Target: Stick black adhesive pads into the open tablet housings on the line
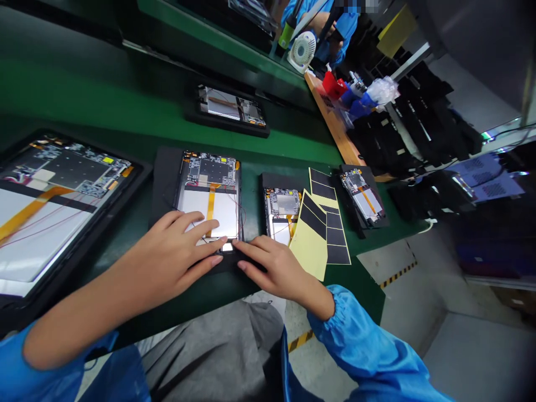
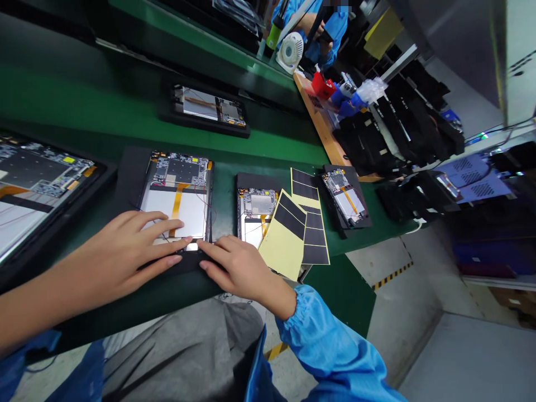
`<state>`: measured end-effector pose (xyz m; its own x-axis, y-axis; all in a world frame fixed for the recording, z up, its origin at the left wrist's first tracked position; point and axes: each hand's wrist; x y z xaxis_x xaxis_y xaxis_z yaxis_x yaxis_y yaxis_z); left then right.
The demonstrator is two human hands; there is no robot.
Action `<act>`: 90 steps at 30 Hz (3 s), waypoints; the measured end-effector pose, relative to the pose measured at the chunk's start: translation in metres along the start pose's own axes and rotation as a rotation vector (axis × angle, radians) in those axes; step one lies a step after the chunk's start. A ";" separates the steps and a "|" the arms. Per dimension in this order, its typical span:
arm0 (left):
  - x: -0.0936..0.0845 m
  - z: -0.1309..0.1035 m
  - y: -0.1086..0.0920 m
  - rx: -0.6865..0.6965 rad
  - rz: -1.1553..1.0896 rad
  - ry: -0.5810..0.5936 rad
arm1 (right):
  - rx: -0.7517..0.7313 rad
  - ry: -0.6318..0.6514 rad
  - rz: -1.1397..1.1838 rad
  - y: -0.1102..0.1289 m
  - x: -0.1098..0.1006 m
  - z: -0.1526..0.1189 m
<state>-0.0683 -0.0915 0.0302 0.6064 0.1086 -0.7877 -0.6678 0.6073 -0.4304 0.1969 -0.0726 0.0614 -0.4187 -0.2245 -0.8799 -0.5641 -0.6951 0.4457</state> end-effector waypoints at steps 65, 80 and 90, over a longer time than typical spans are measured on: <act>-0.003 0.157 0.076 0.264 -0.258 0.506 | 0.530 -0.589 0.298 0.004 0.009 0.020; 0.029 0.157 0.088 0.216 -0.348 0.344 | 0.271 -0.461 0.053 0.029 0.044 0.008; 0.034 0.145 0.076 0.294 -0.223 0.173 | 0.404 -0.312 -0.043 0.033 0.032 0.016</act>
<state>-0.0361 0.0729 0.0345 0.6241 -0.1701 -0.7626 -0.3611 0.8027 -0.4746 0.1533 -0.0922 0.0507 -0.5467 0.0558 -0.8355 -0.7898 -0.3656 0.4924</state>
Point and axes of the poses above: each hand's wrist, its own z-axis towards the middle knuckle, its own x-axis out of the palm, y = z × x, and after that the axes turned 10 degrees about -y, right-handed
